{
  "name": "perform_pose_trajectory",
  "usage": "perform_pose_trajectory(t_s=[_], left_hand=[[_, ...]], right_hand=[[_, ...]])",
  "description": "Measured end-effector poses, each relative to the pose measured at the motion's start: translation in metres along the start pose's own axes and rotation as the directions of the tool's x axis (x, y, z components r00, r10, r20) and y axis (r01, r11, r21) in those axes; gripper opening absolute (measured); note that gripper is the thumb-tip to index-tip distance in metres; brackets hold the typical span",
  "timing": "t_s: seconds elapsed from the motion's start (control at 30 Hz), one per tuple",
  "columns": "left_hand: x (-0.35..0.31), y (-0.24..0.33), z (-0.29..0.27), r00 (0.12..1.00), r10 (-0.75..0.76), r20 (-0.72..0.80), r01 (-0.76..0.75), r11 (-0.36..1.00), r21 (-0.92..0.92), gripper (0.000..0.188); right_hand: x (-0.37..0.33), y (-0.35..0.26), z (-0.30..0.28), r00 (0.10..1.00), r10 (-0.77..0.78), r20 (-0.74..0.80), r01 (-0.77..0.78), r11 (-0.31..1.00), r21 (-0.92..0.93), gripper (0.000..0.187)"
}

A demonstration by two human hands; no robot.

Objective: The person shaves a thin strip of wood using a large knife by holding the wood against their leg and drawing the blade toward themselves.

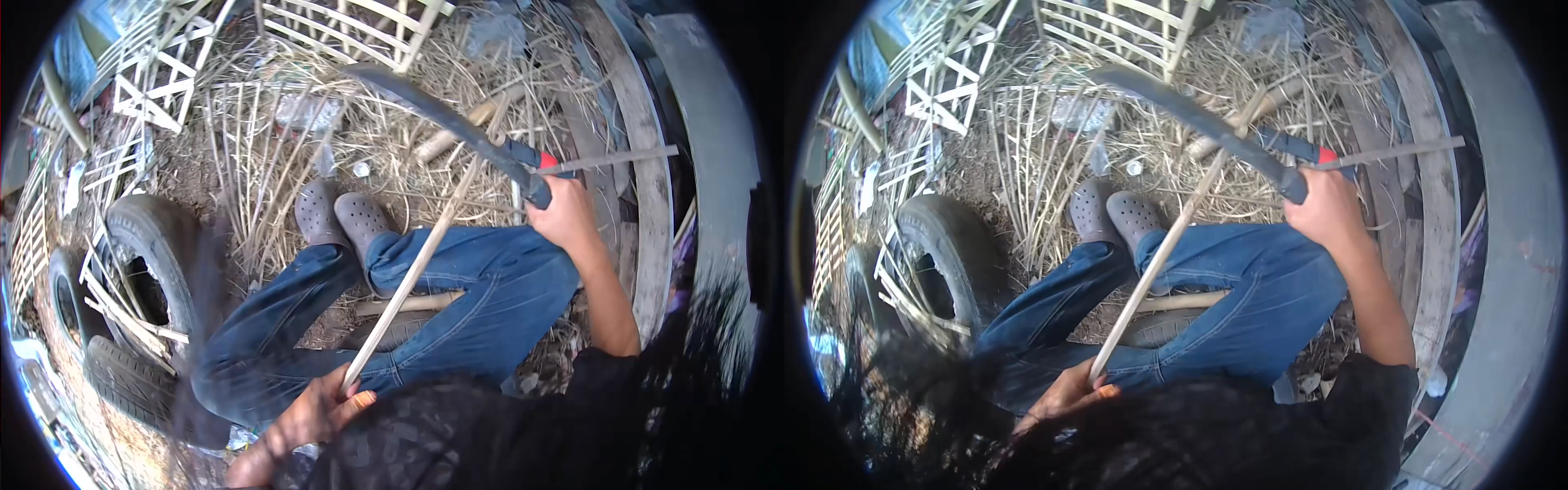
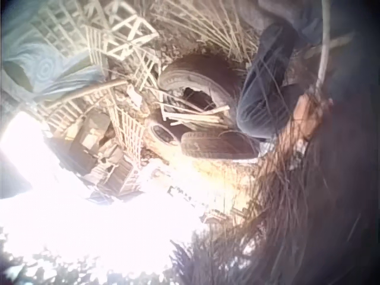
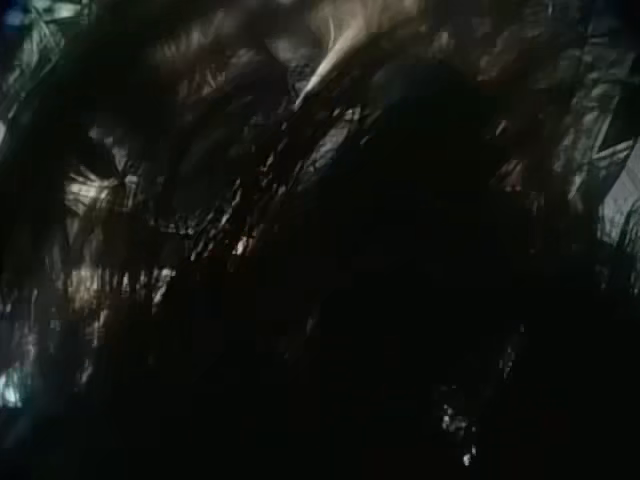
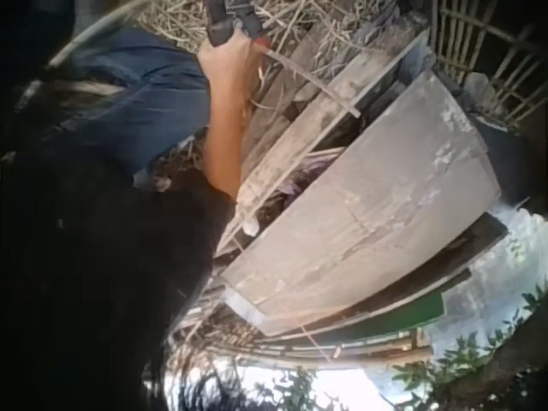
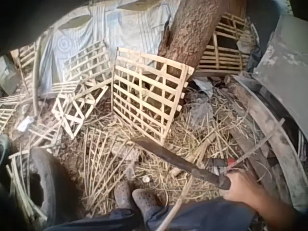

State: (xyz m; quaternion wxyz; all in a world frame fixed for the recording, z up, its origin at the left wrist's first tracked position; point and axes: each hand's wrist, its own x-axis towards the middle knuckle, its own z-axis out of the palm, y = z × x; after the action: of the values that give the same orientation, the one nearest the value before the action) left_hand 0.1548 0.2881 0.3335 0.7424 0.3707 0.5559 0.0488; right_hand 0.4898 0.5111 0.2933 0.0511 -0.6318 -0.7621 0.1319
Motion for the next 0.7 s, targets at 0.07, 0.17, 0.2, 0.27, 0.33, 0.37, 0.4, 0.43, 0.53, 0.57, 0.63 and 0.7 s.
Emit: perform_pose_trajectory(t_s=[0.07, 0.17, 0.2, 0.27, 0.33, 0.37, 0.4, 0.43, 0.53, 0.57, 0.63, 0.7], left_hand=[[-0.007, 0.002, 0.003, 0.995, 0.087, -0.053, -0.089, 0.995, -0.037, 0.031], [-0.002, 0.012, -0.002, 0.999, -0.032, 0.017, 0.031, 0.999, 0.022, 0.03], [0.001, 0.017, -0.003, 0.997, -0.078, 0.009, 0.078, 0.995, 0.058, 0.029], [0.002, 0.012, -0.002, 1.0, 0.024, -0.005, -0.024, 1.0, 0.011, 0.029], [-0.007, 0.012, 0.0, 0.995, 0.084, -0.054, -0.075, 0.987, 0.139, 0.029], [-0.006, -0.002, 0.005, 0.966, 0.246, -0.08, -0.245, 0.969, 0.026, 0.029], [-0.006, 0.001, 0.003, 0.969, 0.242, -0.049, -0.241, 0.97, 0.022, 0.029], [0.001, 0.012, 0.0, 0.993, 0.118, -0.009, -0.118, 0.993, 0.028, 0.028], [0.013, 0.008, 0.002, 0.996, 0.087, 0.009, -0.087, 0.996, 0.001, 0.026], [0.011, 0.008, 0.0, 0.986, 0.164, -0.012, -0.164, 0.986, -0.004, 0.027], [0.005, 0.009, 0.001, 0.977, 0.212, -0.027, -0.212, 0.977, -0.02, 0.028], [0.001, 0.006, 0.004, 0.997, 0.079, 0.011, -0.079, 0.997, -0.012, 0.029]], right_hand=[[-0.004, -0.016, -0.006, 0.982, -0.13, 0.14, 0.125, 0.991, 0.043, 0.021], [0.008, 0.026, -0.008, 0.99, 0.107, 0.098, -0.107, 0.994, 0.0, 0.025], [0.015, 0.027, -0.01, 0.993, 0.102, 0.059, -0.097, 0.992, -0.076, 0.025], [0.011, 0.021, -0.01, 0.99, 0.115, 0.079, -0.109, 0.992, -0.07, 0.026], [0.001, 0.006, -0.01, 0.986, -0.136, 0.099, 0.132, 0.99, 0.047, 0.025], [0.007, 0.021, -0.002, 0.996, -0.091, 0.023, 0.089, 0.992, 0.087, 0.024], [0.008, 0.042, -0.001, 0.999, -0.02, -0.046, 0.025, 0.993, 0.116, 0.024], [0.024, 0.051, -0.012, 0.975, 0.208, 0.079, -0.212, 0.976, 0.056, 0.03], [0.005, 0.037, -0.009, 0.985, 0.174, 0.017, -0.174, 0.985, 0.02, 0.032], [0.007, 0.033, -0.006, 0.999, 0.03, -0.028, -0.028, 0.998, 0.053, 0.033], [0.009, 0.037, -0.002, 0.999, -0.03, -0.033, 0.032, 0.998, 0.05, 0.028], [0.019, 0.087, -0.003, 0.978, 0.206, 0.01, -0.206, 0.977, 0.056, 0.023]])
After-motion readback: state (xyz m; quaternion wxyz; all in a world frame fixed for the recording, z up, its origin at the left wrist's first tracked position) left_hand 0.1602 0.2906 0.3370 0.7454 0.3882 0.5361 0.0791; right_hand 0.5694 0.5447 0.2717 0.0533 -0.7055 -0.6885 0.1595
